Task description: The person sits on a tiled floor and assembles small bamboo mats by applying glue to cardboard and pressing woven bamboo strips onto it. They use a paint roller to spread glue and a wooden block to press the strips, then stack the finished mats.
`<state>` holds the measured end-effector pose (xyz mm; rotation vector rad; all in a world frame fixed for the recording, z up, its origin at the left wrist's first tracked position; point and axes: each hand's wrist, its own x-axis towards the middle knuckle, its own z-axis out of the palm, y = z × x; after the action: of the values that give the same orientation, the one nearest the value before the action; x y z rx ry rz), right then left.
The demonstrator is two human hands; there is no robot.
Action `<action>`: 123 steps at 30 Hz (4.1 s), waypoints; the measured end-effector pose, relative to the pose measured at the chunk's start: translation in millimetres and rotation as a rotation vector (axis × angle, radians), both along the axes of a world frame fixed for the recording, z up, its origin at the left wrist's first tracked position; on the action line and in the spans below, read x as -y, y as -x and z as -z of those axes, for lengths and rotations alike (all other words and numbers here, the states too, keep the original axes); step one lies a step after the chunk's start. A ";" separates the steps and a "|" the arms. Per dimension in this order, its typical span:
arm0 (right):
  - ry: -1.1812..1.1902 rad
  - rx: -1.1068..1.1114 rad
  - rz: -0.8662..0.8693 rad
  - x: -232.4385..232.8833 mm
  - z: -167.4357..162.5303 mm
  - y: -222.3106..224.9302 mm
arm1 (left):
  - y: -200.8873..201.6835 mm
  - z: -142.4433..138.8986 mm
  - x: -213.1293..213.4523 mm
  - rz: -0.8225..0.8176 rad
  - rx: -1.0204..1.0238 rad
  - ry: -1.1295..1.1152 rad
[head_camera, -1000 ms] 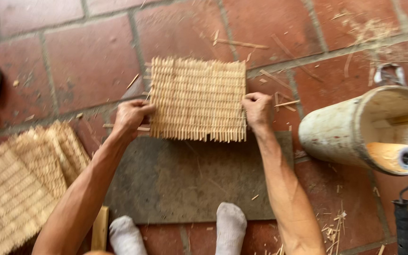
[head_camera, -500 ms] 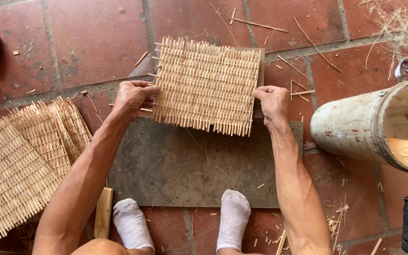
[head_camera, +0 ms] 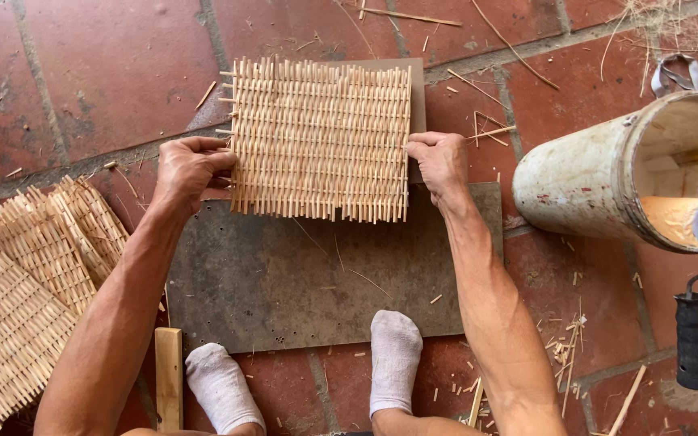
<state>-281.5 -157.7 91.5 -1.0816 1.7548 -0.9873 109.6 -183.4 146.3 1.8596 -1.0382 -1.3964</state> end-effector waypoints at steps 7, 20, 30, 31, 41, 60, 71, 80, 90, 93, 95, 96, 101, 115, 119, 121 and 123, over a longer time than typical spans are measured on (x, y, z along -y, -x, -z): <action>-0.015 0.111 -0.003 -3.4 3.6 0.2 | 4.7 -7.9 -3.3 -0.005 0.035 -0.007; 0.306 0.110 -0.052 -26.2 -8.2 -20.0 | 3.1 -1.8 -6.9 -0.083 -0.078 -0.061; 0.101 -0.142 0.038 -31.1 11.6 -8.7 | 10.9 -14.6 -11.4 -0.068 -0.011 -0.048; 0.152 -0.212 0.026 -31.0 13.6 -10.4 | 11.6 -14.4 -11.9 -0.068 -0.004 -0.059; 0.166 -0.610 0.004 -21.2 8.4 -25.5 | 11.3 -14.8 -11.2 -0.042 -0.017 -0.026; -0.039 -0.636 -0.131 -2.1 5.5 -12.5 | 8.8 -9.8 -10.8 -0.064 -0.041 -0.063; 0.061 -0.308 -0.052 -76.4 -1.9 -3.8 | -7.6 14.2 -45.2 -0.059 -0.212 -0.183; 0.059 -0.152 0.077 -126.8 11.2 2.4 | -3.2 48.2 -115.8 0.079 -0.346 -0.156; 0.433 -0.461 0.066 -187.4 3.6 -20.9 | 2.0 40.3 -182.4 0.125 -0.008 0.151; 0.460 -0.512 0.098 -198.8 3.4 -23.2 | 2.9 35.8 -199.0 0.143 -0.035 0.335; 0.484 -0.564 0.124 -204.7 5.6 -23.5 | 5.1 33.0 -204.3 0.156 -0.039 0.411; 0.479 -0.535 0.133 -209.1 6.8 -23.4 | 6.5 30.7 -207.3 0.159 -0.023 0.432; 0.394 -0.355 0.233 -221.3 18.9 -23.7 | 9.8 16.2 -211.0 0.190 0.119 0.559; 0.551 -0.252 0.280 -232.5 -12.5 -36.3 | 9.9 -38.4 -212.8 0.231 0.101 0.835; 0.535 -0.230 0.287 -236.6 -11.3 -35.1 | 7.7 -48.7 -216.0 0.301 0.063 0.867; 0.509 -0.244 0.306 -237.3 -4.5 -33.7 | 5.6 -50.0 -217.3 0.324 0.067 0.889; 0.443 -0.220 0.335 -238.7 4.8 -30.8 | 5.8 -44.8 -212.9 0.360 0.089 0.831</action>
<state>-250.7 81.0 86.7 -1.2258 1.9913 -1.5691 103.8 29.5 191.1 1.1555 -1.7290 -0.8347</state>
